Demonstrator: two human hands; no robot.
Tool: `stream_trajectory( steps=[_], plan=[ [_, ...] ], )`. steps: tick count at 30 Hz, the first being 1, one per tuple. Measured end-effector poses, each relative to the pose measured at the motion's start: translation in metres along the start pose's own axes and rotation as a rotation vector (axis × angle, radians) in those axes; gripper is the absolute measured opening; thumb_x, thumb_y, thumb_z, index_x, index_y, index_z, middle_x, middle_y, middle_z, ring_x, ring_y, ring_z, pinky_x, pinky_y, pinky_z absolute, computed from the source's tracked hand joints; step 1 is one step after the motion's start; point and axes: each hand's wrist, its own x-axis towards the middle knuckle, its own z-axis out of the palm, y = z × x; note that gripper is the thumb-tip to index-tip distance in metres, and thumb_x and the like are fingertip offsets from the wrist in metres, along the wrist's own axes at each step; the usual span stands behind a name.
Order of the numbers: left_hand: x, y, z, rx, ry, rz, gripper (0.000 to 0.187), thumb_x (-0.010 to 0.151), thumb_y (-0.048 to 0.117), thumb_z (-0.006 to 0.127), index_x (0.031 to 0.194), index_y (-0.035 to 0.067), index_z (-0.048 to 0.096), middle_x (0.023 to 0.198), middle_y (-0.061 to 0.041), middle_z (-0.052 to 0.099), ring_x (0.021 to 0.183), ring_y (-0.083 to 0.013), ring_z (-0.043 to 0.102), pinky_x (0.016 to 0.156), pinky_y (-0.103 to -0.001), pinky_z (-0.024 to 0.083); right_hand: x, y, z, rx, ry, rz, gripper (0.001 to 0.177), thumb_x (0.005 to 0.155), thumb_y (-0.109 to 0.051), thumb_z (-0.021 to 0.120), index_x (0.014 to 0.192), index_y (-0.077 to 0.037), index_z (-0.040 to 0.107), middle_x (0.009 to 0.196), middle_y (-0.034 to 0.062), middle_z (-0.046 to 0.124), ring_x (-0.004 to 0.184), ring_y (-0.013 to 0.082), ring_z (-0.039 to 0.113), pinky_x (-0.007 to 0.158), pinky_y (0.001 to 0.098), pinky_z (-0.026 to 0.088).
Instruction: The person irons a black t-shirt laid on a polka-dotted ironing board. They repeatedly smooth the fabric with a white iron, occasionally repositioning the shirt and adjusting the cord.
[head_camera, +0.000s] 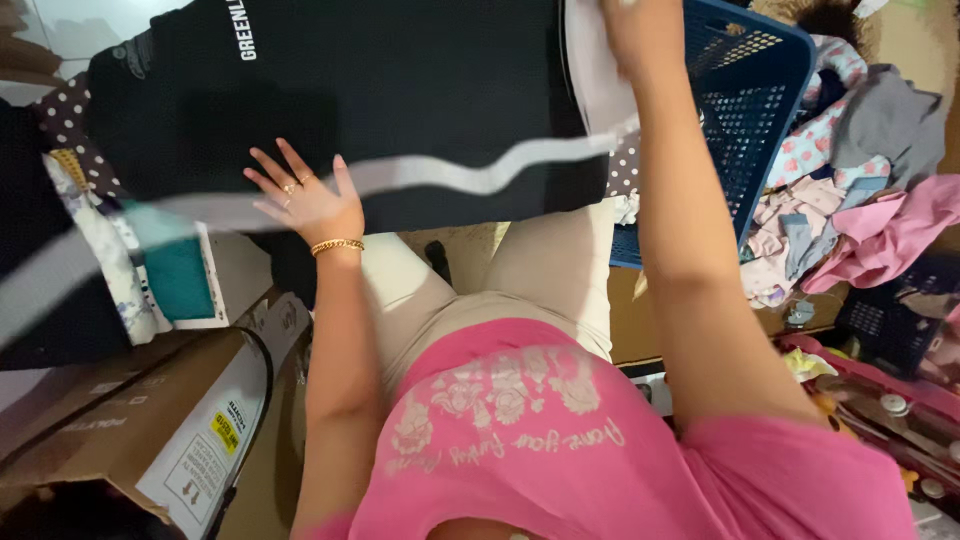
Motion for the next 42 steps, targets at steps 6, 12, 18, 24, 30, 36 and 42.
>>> stream_trajectory(
  steps=[6,12,18,24,30,36,42],
  plan=[
    [0.023,-0.021,-0.037,0.043,-0.032,0.018,0.093,0.102,0.072,0.060,0.174,0.025,0.024,0.177,-0.015,0.001,0.158,-0.0497,-0.009,0.124,-0.076,0.001,-0.163,-0.007,-0.052,0.014,-0.172,0.029,0.048,0.095,-0.040,0.077,0.103,0.007,0.073,0.088,0.0315,0.070,0.083,0.0463,0.071,0.074,0.0499,0.057],
    [0.063,-0.011,-0.045,0.043,-0.112,0.026,0.097,0.097,0.075,0.058,0.171,0.023,0.025,0.175,-0.015,0.001,0.156,-0.0494,-0.009,0.122,-0.078,-0.001,-0.178,-0.026,-0.060,0.061,-0.192,0.150,0.048,0.094,-0.045,0.077,0.100,0.003,0.075,0.084,0.0273,0.071,0.081,0.0431,0.073,0.072,0.0484,0.056],
    [0.119,0.030,-0.043,-0.023,-0.092,0.246,0.094,0.101,0.075,0.059,0.171,0.021,0.027,0.175,-0.014,0.004,0.156,-0.0487,-0.007,0.122,-0.076,0.000,-0.151,-0.043,-0.061,0.074,-0.213,0.293,0.053,0.095,-0.048,0.077,0.092,0.004,0.073,0.071,0.0200,0.070,0.061,0.0296,0.071,0.058,0.0419,0.055],
    [0.134,0.022,-0.025,0.095,-0.012,0.378,0.076,0.108,0.059,0.050,0.169,0.020,0.025,0.177,-0.005,0.006,0.164,-0.0371,-0.003,0.131,-0.067,-0.002,-0.149,-0.078,-0.076,0.148,-0.270,0.312,0.045,0.098,-0.041,0.074,0.098,0.004,0.069,0.065,0.0126,0.065,0.050,0.0205,0.063,0.047,0.0358,0.048],
    [0.016,-0.014,-0.028,-0.183,0.110,0.229,0.082,0.109,0.048,0.059,0.166,0.000,0.027,0.170,-0.028,0.003,0.156,-0.0498,-0.006,0.125,-0.066,0.000,-0.149,-0.155,-0.072,0.272,-0.369,0.084,0.041,0.098,-0.037,0.073,0.110,0.002,0.070,0.072,0.0134,0.068,0.058,0.0181,0.063,0.052,0.0340,0.049],
    [-0.054,-0.047,-0.037,-0.397,0.197,0.136,0.049,0.101,0.029,0.068,0.143,0.006,0.056,0.156,-0.020,0.042,0.148,-0.0423,0.033,0.122,-0.056,0.028,-0.130,-0.259,-0.001,0.159,-0.464,-0.456,0.045,0.096,-0.039,0.078,0.104,0.003,0.065,0.087,0.0285,0.070,0.083,0.0452,0.070,0.070,0.0489,0.055],
    [-0.040,-0.084,-0.021,-0.833,0.236,-0.237,0.034,0.093,0.022,0.076,0.121,0.005,0.067,0.108,-0.010,0.073,0.090,-0.0210,0.073,0.079,-0.033,0.060,-0.101,-0.325,0.110,0.094,-0.322,-0.596,0.045,0.092,-0.039,0.077,0.105,0.002,0.066,0.089,0.0288,0.072,0.084,0.0477,0.069,0.071,0.0534,0.055]
  ],
)
